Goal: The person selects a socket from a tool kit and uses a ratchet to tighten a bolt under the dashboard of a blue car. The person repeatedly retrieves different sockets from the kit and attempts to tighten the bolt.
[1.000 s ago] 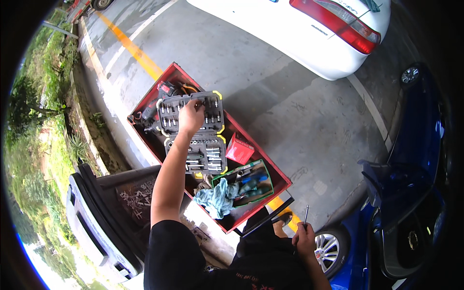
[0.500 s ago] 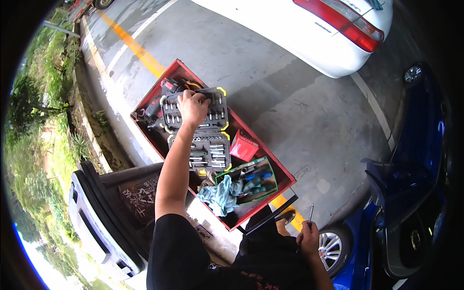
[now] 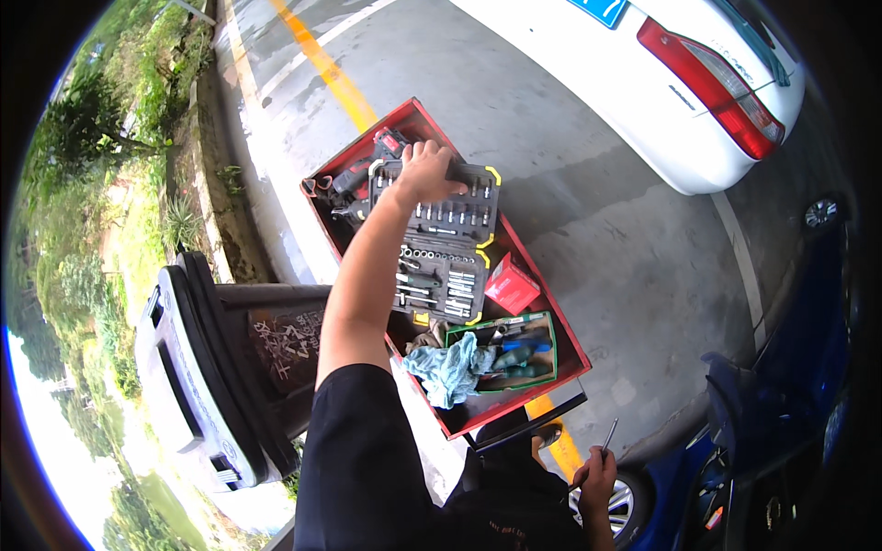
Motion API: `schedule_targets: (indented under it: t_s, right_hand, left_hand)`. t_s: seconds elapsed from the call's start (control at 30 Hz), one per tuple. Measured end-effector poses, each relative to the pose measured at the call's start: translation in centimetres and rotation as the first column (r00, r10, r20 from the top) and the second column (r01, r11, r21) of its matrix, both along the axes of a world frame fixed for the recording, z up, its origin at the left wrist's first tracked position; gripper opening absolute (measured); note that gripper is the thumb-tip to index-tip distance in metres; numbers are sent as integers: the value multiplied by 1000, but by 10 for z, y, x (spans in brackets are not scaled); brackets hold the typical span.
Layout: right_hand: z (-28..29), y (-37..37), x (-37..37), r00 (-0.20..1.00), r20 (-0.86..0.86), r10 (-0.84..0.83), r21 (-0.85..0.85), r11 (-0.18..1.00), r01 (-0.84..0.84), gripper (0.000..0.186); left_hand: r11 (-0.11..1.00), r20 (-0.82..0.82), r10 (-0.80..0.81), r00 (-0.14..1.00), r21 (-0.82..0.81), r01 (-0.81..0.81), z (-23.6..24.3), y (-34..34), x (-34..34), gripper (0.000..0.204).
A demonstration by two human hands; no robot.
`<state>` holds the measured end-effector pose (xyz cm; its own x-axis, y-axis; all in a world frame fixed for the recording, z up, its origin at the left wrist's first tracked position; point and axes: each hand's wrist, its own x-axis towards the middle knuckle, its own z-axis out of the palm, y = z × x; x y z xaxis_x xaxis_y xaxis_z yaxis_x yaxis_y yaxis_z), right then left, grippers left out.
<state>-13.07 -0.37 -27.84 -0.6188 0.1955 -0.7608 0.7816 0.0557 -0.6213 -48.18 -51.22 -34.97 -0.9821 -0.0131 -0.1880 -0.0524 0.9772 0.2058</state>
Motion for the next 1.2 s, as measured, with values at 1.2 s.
schedule_targets:
  t_s: [1.2]
  right_hand:
    - [-4, -6, -5, 999, -32, -20, -1, 1000, 20, 28]
  left_hand:
    - [831, -317, 535, 783, 365, -420, -45, 26, 137, 17]
